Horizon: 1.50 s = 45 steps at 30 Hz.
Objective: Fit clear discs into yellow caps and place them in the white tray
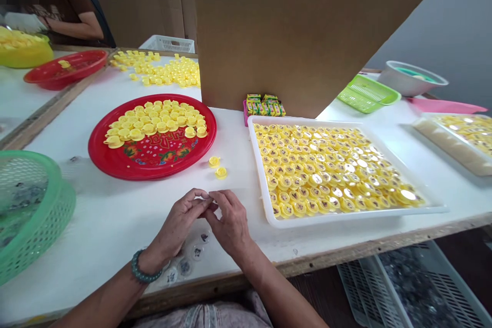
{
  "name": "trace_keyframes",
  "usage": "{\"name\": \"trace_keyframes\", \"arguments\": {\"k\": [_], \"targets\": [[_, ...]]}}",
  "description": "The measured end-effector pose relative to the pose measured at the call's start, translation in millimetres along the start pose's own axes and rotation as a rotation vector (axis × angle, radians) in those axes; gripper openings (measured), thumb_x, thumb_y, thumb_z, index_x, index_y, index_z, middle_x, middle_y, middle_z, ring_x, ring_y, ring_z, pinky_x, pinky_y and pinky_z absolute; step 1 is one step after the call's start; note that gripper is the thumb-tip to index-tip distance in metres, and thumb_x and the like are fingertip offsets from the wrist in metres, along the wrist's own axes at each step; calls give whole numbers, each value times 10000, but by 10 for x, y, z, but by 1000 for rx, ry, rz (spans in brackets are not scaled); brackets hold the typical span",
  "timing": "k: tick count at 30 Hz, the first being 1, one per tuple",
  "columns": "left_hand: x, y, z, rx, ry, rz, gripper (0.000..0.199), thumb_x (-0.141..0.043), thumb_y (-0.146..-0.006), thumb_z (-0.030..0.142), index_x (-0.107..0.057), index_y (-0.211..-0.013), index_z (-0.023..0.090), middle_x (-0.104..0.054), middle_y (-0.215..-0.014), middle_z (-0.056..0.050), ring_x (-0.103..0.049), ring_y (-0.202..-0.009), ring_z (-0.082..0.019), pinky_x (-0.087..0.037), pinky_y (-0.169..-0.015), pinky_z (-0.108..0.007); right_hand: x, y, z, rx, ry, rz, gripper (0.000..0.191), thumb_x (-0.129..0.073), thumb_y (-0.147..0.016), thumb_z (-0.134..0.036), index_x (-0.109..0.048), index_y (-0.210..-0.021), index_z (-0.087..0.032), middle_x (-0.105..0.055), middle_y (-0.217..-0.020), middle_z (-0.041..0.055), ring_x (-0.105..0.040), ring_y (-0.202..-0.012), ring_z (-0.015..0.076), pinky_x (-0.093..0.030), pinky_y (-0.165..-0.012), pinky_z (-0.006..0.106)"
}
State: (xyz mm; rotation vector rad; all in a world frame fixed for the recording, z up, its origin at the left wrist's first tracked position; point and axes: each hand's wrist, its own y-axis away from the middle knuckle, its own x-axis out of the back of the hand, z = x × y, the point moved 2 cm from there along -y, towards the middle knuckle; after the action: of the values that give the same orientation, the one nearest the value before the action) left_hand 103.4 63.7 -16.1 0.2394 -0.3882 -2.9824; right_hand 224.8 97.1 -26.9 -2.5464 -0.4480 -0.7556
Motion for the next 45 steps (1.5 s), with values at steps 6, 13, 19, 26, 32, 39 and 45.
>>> {"name": "trace_keyframes", "arguments": {"k": [6,13,19,26,32,39,45], "targets": [[-41,-80,17,-39,5,22,145,-557,-787,279,-654,-832,182,-676,-823,-15,-595,-834,-168,-444,-806,-275,99,-1,93,-50,-64,-5,308,-623,-782,-194,-593,-1083,-250,-603,-986,57,-598,-826,179,-535,-608,267],[36,-458,103,-210,-535,81,191,-544,-801,351,-648,-886,216,-672,-828,-20,-575,-679,-162,-429,-675,-273,162,-14,263,-137,-47,79,261,-600,-780,-158,-600,-1030,-233,-596,-959,48,-585,-754,152,-520,-596,251],[-25,-943,149,-508,-1121,-37,263,-589,-776,231,-602,-1033,178,-626,-1047,-113,-565,-969,-254,-415,-843,-345,174,-25,377,-155,20,97,256,-616,-770,-153,-582,-1016,-217,-595,-944,45,-582,-770,161,-511,-675,290],[32,-785,22,-514,-1105,-232,225,-530,-764,109,-616,-956,187,-652,-966,-73,-563,-963,-227,-415,-848,-329,187,-9,407,-142,16,32,272,-637,-771,-179,-597,-1037,-222,-612,-989,52,-592,-863,186,-512,-707,296],[239,-510,-110,-374,-892,-173,255,-573,-718,155,-610,-958,234,-659,-834,8,-579,-757,-161,-427,-676,-260,143,-59,383,-93,74,-187,305,-640,-773,-154,-625,-1070,-225,-634,-1018,50,-600,-910,191,-500,-747,287],[317,-517,-222,-244,-586,-211,365,-603,-654,146,-581,-1008,231,-687,-860,13,-570,-711,-137,-426,-630,-222,125,-290,288,63,246,-456,348,-584,-773,-43,-655,-1052,-237,-649,-996,38,-602,-918,169,-452,-802,256],[341,-537,-255,-200,-501,-228,414,-623,-665,189,-540,-1069,225,-711,-904,-7,-580,-712,-149,-450,-684,-248,66,-383,248,99,306,-516,315,-622,-768,-76,-667,-1028,-248,-655,-917,26,-615,-855,151,-440,-760,226]]}}
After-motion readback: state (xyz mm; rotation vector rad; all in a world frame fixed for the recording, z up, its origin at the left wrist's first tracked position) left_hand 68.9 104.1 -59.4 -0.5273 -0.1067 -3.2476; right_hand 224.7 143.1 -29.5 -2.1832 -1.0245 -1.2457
